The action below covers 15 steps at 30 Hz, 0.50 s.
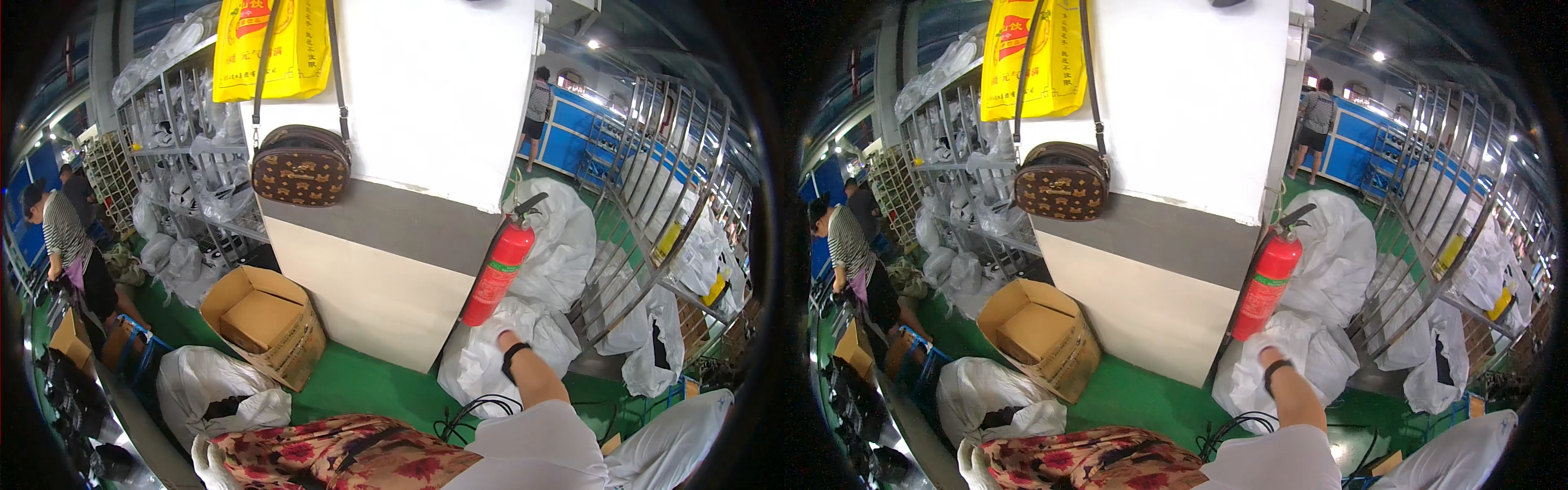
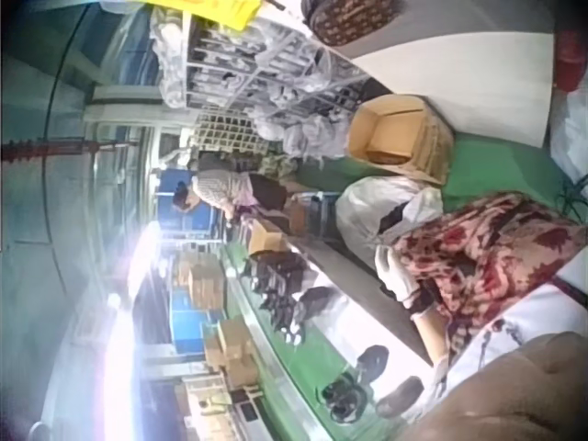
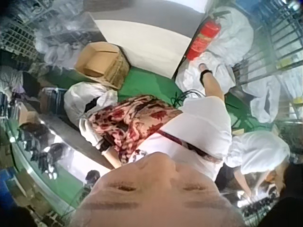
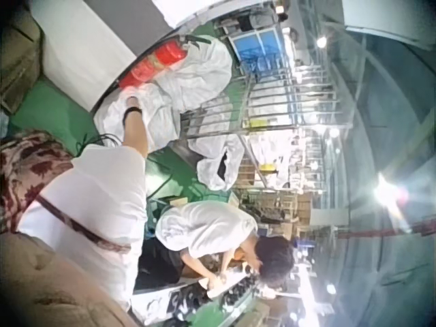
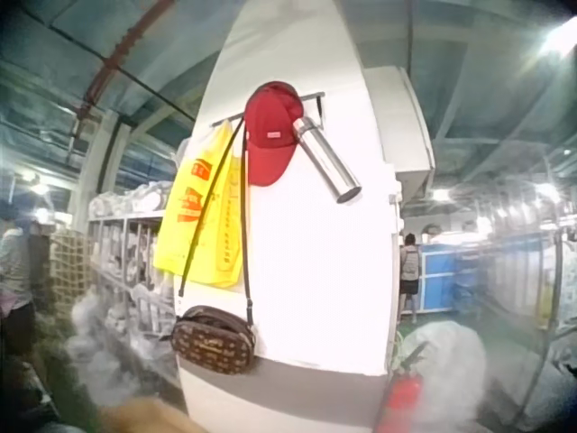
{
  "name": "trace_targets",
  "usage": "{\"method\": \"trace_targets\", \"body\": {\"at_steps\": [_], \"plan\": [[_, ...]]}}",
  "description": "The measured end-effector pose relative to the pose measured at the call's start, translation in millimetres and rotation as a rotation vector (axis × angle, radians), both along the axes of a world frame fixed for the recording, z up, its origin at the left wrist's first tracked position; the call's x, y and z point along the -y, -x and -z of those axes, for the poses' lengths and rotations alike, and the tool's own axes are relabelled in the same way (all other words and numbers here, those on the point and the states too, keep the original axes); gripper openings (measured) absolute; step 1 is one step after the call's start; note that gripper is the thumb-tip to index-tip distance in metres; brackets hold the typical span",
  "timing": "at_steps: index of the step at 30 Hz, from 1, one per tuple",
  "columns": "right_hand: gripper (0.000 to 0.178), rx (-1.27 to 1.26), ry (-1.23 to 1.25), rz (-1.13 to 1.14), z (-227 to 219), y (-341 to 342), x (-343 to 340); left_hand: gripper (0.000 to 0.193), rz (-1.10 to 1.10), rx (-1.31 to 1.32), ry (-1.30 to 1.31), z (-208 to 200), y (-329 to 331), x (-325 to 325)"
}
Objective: Inspecting and organizing shoe components and finished sneakers on a factory production line.
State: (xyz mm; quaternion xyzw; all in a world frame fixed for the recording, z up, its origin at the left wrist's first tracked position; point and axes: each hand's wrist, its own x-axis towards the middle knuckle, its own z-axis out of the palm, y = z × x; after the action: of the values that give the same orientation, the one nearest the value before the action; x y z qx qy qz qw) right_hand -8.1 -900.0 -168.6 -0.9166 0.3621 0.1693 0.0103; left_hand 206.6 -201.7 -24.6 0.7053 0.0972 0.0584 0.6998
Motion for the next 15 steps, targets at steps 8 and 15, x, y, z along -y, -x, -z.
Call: {"method": "trace_targets", "body": {"at_steps": [8,15], "plan": [[0.046,0.414,-0.492,-0.855,-145,-231,-294,0.035,-0.163,0.233,-0.131,-54,30,2],[0.031,0.855,-0.799,-1.586,-220,-306,-535,0.029,-0.478,0.206,-0.102,-67,82,-4]]}}
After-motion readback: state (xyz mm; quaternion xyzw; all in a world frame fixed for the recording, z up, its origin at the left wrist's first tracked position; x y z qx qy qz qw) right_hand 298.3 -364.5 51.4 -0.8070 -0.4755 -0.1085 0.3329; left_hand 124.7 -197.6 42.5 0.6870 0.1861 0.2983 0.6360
